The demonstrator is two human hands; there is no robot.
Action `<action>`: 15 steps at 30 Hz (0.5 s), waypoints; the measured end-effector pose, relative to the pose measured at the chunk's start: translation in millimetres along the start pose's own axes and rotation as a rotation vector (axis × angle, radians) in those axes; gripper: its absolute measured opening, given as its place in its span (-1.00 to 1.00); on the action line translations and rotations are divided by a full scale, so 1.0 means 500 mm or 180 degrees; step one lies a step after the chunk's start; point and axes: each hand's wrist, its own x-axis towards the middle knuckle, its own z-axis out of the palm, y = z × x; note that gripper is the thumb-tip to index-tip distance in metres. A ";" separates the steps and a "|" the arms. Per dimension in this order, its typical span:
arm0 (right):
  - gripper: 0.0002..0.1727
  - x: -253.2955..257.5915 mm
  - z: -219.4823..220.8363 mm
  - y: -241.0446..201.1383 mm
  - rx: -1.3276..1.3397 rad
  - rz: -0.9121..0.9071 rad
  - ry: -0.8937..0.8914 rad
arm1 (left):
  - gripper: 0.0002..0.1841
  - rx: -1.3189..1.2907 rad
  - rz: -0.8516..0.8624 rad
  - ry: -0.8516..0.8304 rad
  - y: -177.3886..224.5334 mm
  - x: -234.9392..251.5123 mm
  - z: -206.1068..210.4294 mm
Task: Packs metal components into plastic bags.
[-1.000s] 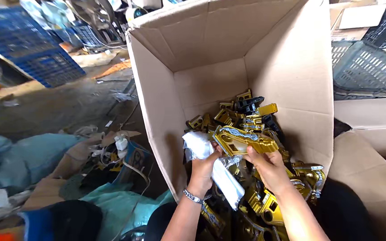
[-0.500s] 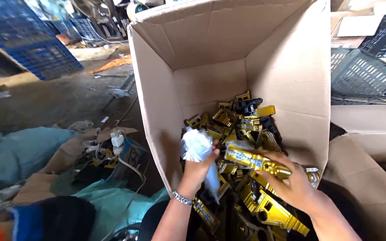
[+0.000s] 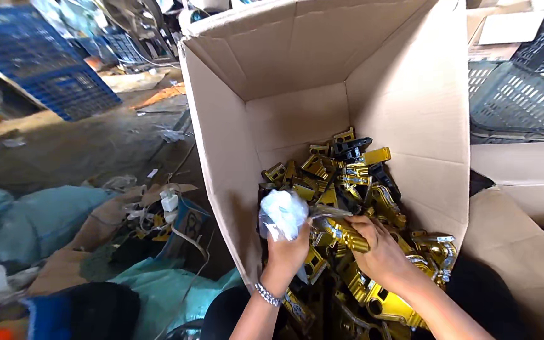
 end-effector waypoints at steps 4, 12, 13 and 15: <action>-0.54 0.027 0.013 -0.012 0.1264 0.1104 -0.0467 | -0.56 -0.0330 -0.0207 -0.0177 0.005 -0.007 0.021; -0.40 0.029 0.052 -0.044 0.3332 0.1855 0.0754 | -0.69 -0.1010 -0.0451 -0.0017 0.020 0.001 0.015; -0.25 0.028 0.054 -0.046 0.3301 0.1861 0.0583 | -0.70 -0.1057 -0.0393 -0.0084 0.018 0.000 0.015; -0.20 0.023 0.063 -0.044 0.3274 0.1865 0.0483 | -0.69 -0.1140 -0.0345 -0.0194 0.016 -0.004 0.017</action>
